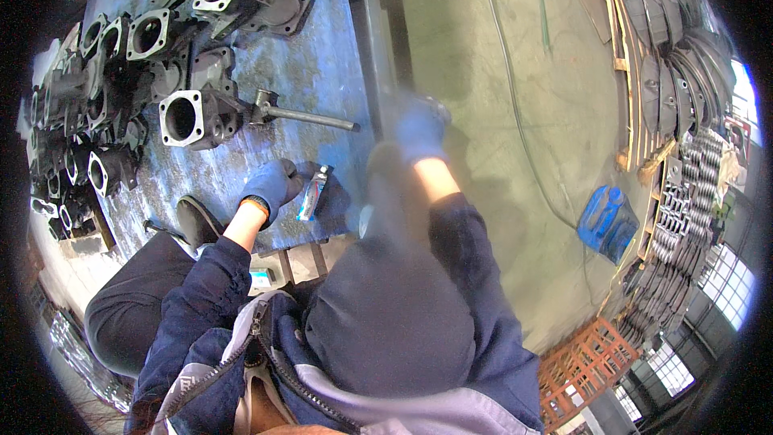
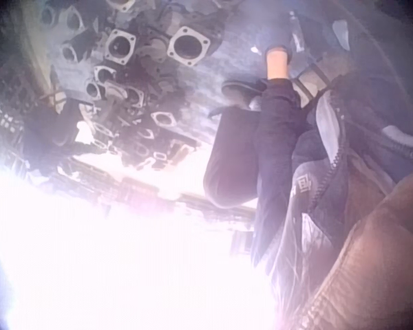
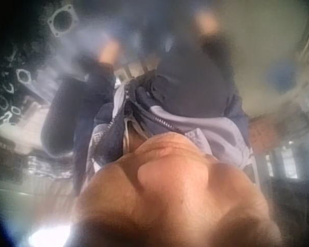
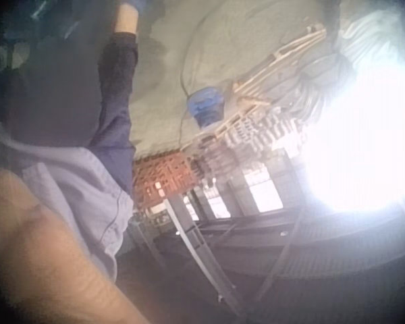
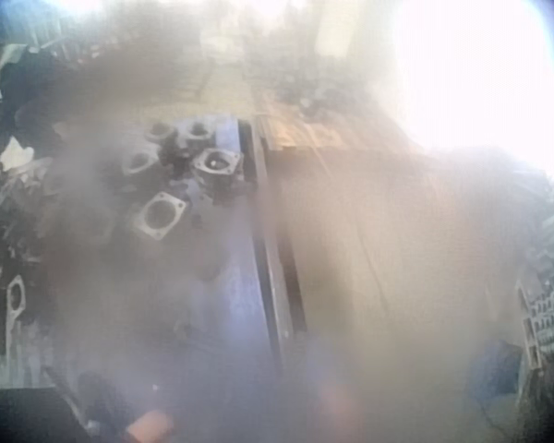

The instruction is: The person cleans and inspects metal parts on a blue workbench. They use a hammer to tap the parts and apply a substance from a tube to the parts.

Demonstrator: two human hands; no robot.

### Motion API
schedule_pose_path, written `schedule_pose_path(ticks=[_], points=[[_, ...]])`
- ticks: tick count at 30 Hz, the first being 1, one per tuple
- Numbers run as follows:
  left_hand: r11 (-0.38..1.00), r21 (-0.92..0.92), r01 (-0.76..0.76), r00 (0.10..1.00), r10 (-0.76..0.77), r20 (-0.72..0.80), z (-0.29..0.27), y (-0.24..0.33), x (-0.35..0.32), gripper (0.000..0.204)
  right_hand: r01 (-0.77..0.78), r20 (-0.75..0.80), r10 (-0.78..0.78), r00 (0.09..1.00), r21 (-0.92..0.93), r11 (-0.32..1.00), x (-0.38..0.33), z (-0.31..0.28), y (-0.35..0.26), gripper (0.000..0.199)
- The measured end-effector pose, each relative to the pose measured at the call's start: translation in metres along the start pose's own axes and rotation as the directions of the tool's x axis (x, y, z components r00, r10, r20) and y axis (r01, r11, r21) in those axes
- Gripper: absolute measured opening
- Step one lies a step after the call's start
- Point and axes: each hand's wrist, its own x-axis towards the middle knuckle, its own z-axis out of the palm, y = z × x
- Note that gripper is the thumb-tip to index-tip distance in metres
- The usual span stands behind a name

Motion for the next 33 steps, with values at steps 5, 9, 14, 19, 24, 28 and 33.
schedule_pose_path(ticks=[5, 9, 14, 19, 24, 28, 33], points=[[0.999, -0.021, 0.038, 0.999, -0.038, 0.006, 0.0, 0.0, 0.003, 0.052, -0.033, -0.013, 0.032, 0.999, -0.075, 0.997, 0.001, -0.002, 0.001, 0.013], [0.999, -0.054, 0.006, 1.0, -0.007, -0.012, -0.004, 0.003, -0.002, 0.053, 0.014, -0.018, -0.013, 1.0, 0.039, 0.999, -0.003, -0.007, 0.002, 0.014], [0.991, -0.131, -0.005, 0.999, 0.001, -0.032, -0.007, 0.005, -0.008, 0.053, 0.024, -0.1, -0.017, 0.995, 0.067, 0.997, -0.005, -0.008, 0.001, 0.014], [0.999, -0.03, -0.013, 0.999, 0.011, -0.049, 0.002, -0.002, 0.001, 0.053, -0.005, -0.057, 0.007, 0.998, 0.033, 0.999, -0.003, -0.004, -0.001, 0.016], [0.999, -0.038, 0.013, 0.998, -0.015, -0.054, 0.01, -0.005, 0.006, 0.054, 0.013, -0.09, -0.01, 0.996, 0.031, 0.999, -0.005, -0.003, -0.004, 0.017], [0.997, -0.063, 0.041, 0.998, -0.044, -0.042, 0.011, -0.003, 0.006, 0.054, 0.015, -0.046, -0.012, 0.999, 0.059, 0.998, -0.006, 0.001, 0.002, 0.017], [0.998, -0.057, 0.02, 0.998, -0.024, -0.062, 0.013, -0.003, 0.007, 0.048, 0.034, -0.075, -0.033, 0.997, 0.002, 0.999, -0.005, 0.009, 0.009, 0.017]])
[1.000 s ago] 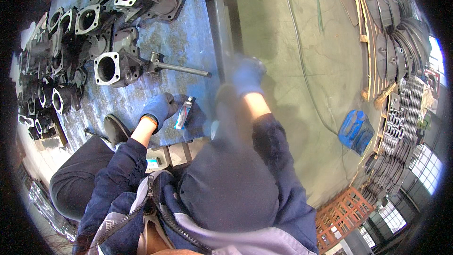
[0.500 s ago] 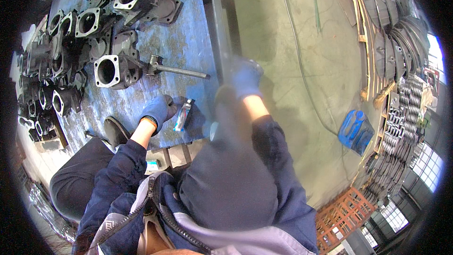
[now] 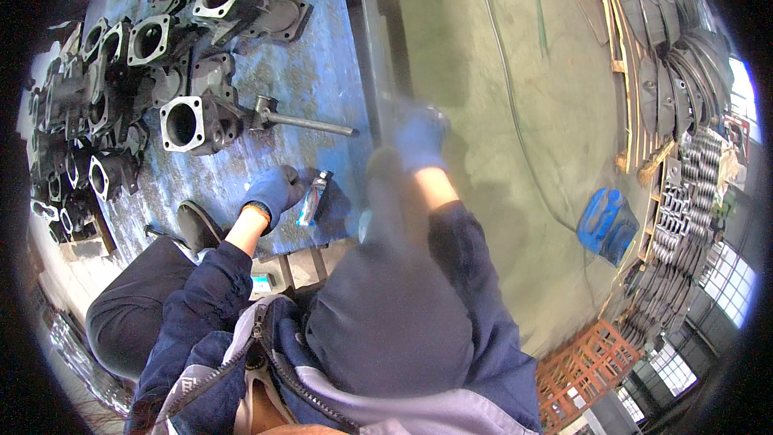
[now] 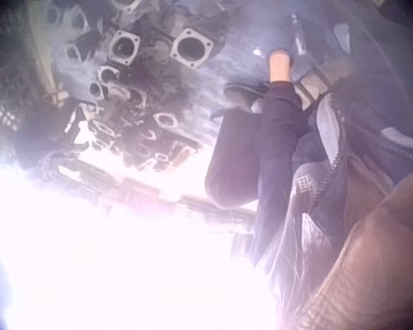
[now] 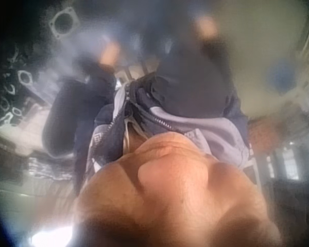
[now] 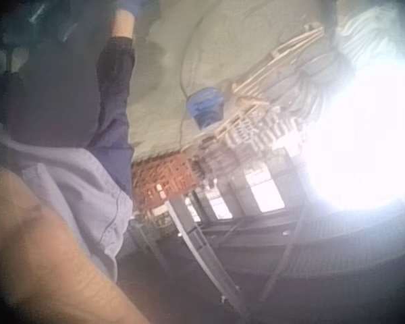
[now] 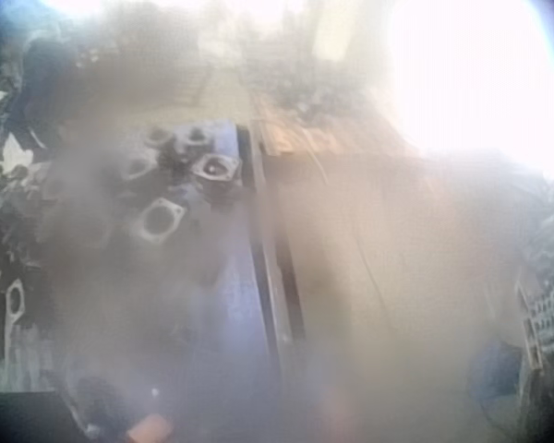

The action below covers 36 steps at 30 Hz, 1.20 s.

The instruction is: The person cleans and inspects metal parts on a blue workbench. They use a hammer to tap the parts and apply a substance from a tube to the parts.

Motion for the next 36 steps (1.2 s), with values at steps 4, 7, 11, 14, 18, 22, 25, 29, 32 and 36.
schedule_pose_path(ticks=[4, 7, 11, 14, 18, 22, 25, 29, 32, 36], points=[[1.0, 0.017, -0.019, 0.999, 0.019, 0.035, 0.0, -0.001, 0.001, 0.041, 0.083, -0.146, -0.062, 0.987, 0.144, 0.986, 0.0, -0.002, -0.003, 0.016], [0.999, -0.006, -0.036, 0.999, 0.036, 0.035, -0.003, -0.001, -0.001, 0.037, 0.041, -0.097, -0.025, 0.995, 0.16, 0.986, 0.001, -0.009, -0.006, 0.016], [1.0, 0.002, 0.017, 0.998, -0.017, 0.065, -0.004, 0.002, -0.002, 0.033, -0.025, 0.074, 0.024, 0.997, 0.011, 1.0, 0.003, -0.013, -0.008, 0.016], [0.999, 0.031, -0.042, 0.998, 0.041, 0.051, -0.003, 0.001, -0.001, 0.036, 0.041, -0.066, -0.033, 0.997, 0.116, 0.992, 0.001, -0.012, -0.006, 0.016], [1.0, 0.008, -0.023, 0.998, 0.022, 0.057, 0.0, -0.001, 0.002, 0.04, 0.099, -0.117, -0.08, 0.99, 0.167, 0.981, -0.001, -0.01, -0.004, 0.016], [1.0, -0.004, 0.01, 0.999, -0.009, 0.046, 0.0, 0.0, 0.001, 0.043, -0.03, 0.017, 0.027, 0.999, 0.175, 0.984, 0.001, -0.009, -0.002, 0.018], [0.998, -0.024, -0.053, 0.998, 0.054, 0.022, -0.001, 0.002, -0.001, 0.046, 0.016, -0.066, -0.004, 0.998, 0.177, 0.984, 0.002, -0.006, -0.002, 0.018], [1.0, -0.012, -0.018, 0.998, 0.018, 0.062, -0.003, 0.004, -0.001, 0.047, -0.013, -0.05, 0.023, 0.998, 0.177, 0.984, -0.001, 0.0, 0.0, 0.017], [0.999, 0.001, -0.049, 0.998, 0.049, 0.04, -0.001, 0.002, 0.0, 0.044, 0.073, -0.14, -0.039, 0.989, 0.246, 0.966, -0.003, 0.001, 0.002, 0.017], [0.999, -0.014, -0.048, 0.997, 0.049, 0.06, 0.0, 0.001, 0.001, 0.043, 0.02, -0.121, 0.006, 0.993, 0.211, 0.977, -0.002, -0.003, 0.001, 0.017]])
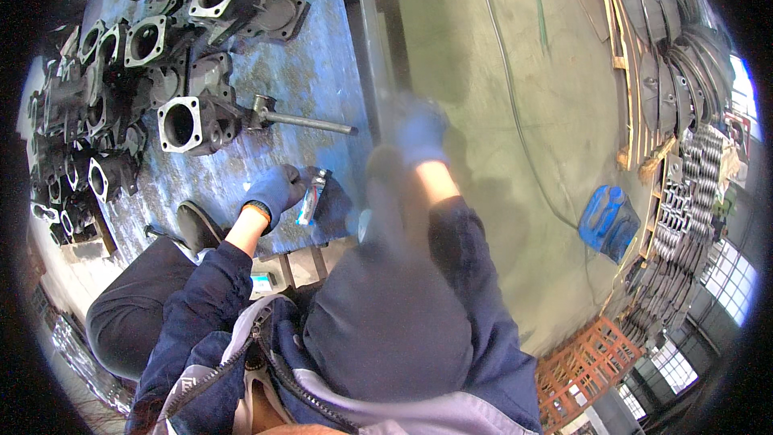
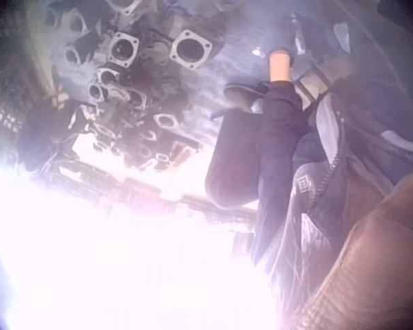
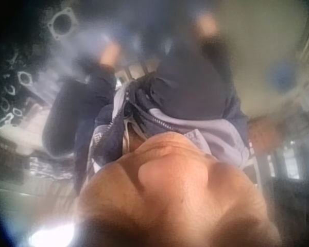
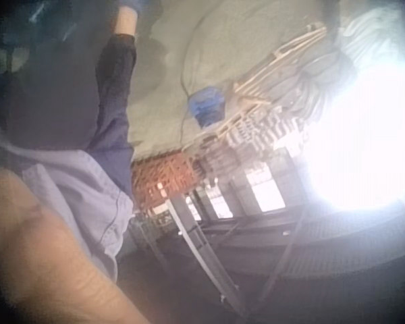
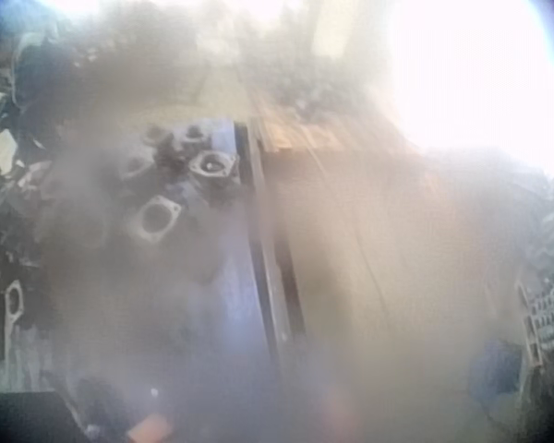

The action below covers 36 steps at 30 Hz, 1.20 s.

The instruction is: The person cleans and inspects metal parts on a blue workbench. They use a hammer to tap the parts and apply a substance from a tube to the parts.

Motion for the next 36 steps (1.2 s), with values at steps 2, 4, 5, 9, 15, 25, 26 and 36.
schedule_pose_path(ticks=[2, 4, 5, 9, 15, 25, 26, 36], points=[[0.999, 0.009, -0.048, 0.998, 0.049, -0.039, 0.0, 0.0, -0.001, 0.043, -0.021, 0.051, 0.019, 0.999, 0.038, 0.999, 0.001, -0.002, -0.002, 0.017], [0.999, 0.016, -0.045, 0.999, 0.045, -0.03, -0.001, 0.0, -0.001, 0.043, -0.064, 0.092, 0.061, 0.994, 0.028, 0.998, 0.003, -0.002, -0.004, 0.018], [1.0, 0.024, -0.011, 1.0, 0.011, -0.007, -0.002, 0.0, -0.001, 0.042, -0.103, 0.127, 0.104, 0.986, -0.01, 0.995, 0.003, -0.002, -0.005, 0.018], [0.998, -0.061, -0.008, 0.998, 0.004, -0.067, -0.002, 0.0, -0.001, 0.043, -0.082, 0.071, 0.073, 0.995, 0.146, 0.986, 0.001, -0.001, -0.005, 0.018], [0.998, -0.056, -0.037, 0.998, 0.034, -0.047, -0.002, -0.003, -0.003, 0.047, 0.037, -0.028, -0.035, 0.999, 0.071, 0.997, -0.007, 0.001, -0.001, 0.019], [1.0, -0.007, -0.011, 0.997, 0.011, -0.077, 0.002, -0.001, 0.0, 0.045, 0.14, 0.11, -0.128, 0.986, -0.112, 0.984, -0.034, 0.029, 0.035, 0.049], [1.0, -0.006, -0.017, 0.997, 0.016, -0.074, 0.003, -0.002, 0.0, 0.045, 0.052, 0.115, -0.059, 0.992, 0.063, 0.997, -0.033, 0.039, 0.042, 0.045], [0.997, -0.023, -0.077, 0.992, 0.074, -0.106, 0.006, -0.004, 0.001, 0.036, -0.452, 0.356, 0.286, 0.89, 0.592, 0.667, -0.016, 0.046, 0.05, 0.017]])
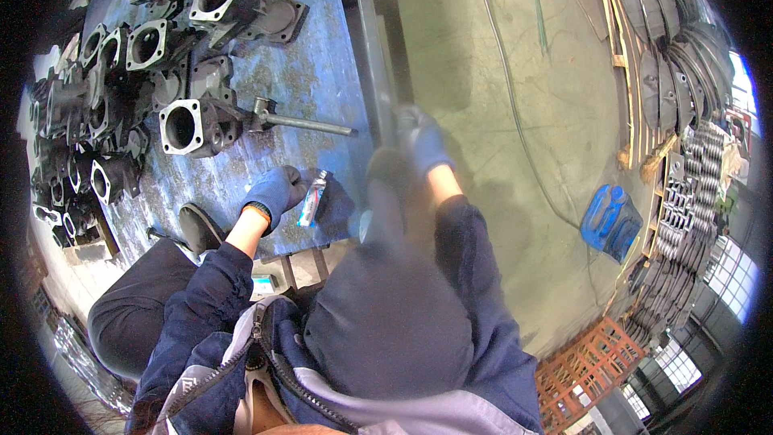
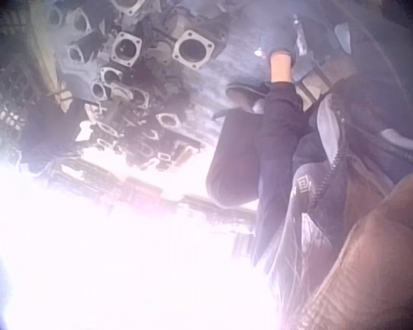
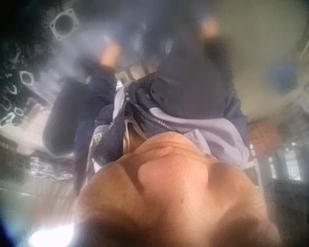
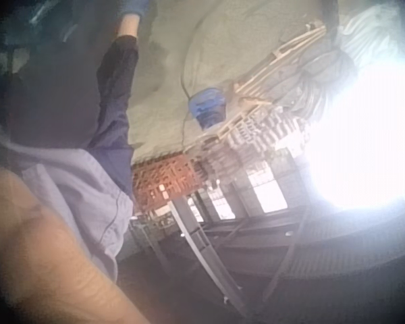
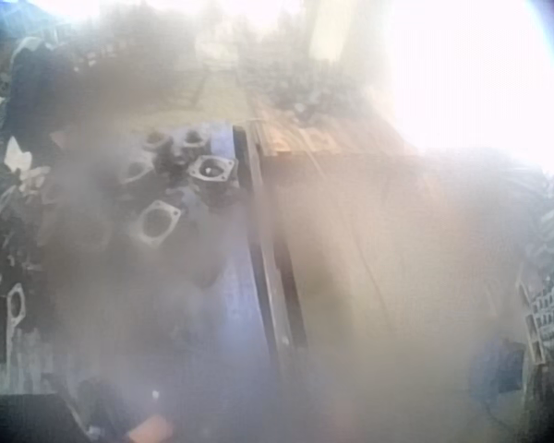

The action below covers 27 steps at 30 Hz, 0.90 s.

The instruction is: The person cleans and inspects metal parts on a blue workbench. They use a hammer to tap the parts and apply a substance from a tube to the parts.

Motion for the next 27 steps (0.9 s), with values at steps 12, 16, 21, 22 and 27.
schedule_pose_path(ticks=[12, 16, 21, 22, 27], points=[[0.998, 0.006, 0.055, 0.997, -0.055, 0.045, -0.008, 0.004, -0.003, 0.041, -0.045, 0.178, 0.084, 0.98, -0.21, 0.977, 0.024, -0.008, 0.039, 0.033], [0.999, 0.013, -0.051, 0.998, 0.05, 0.027, -0.011, 0.009, -0.005, 0.045, -0.159, 0.005, 0.16, 0.987, -0.047, 0.986, 0.008, -0.007, 0.029, 0.032], [0.996, 0.063, 0.062, 0.995, -0.066, 0.071, -0.017, 0.016, -0.005, 0.047, 0.306, -0.116, -0.333, 0.936, -0.206, 0.93, 0.003, -0.002, 0.019, 0.017], [0.994, 0.075, 0.081, 0.992, -0.088, 0.095, -0.019, 0.018, -0.006, 0.047, 0.396, -0.129, -0.443, 0.887, -0.281, 0.874, 0.003, -0.002, 0.022, 0.018], [0.998, 0.047, 0.04, 0.996, -0.044, 0.079, -0.026, 0.023, -0.015, 0.039, 0.198, -0.118, -0.214, 0.97, -0.136, 0.971, 0.004, -0.005, 0.053, 0.019]])
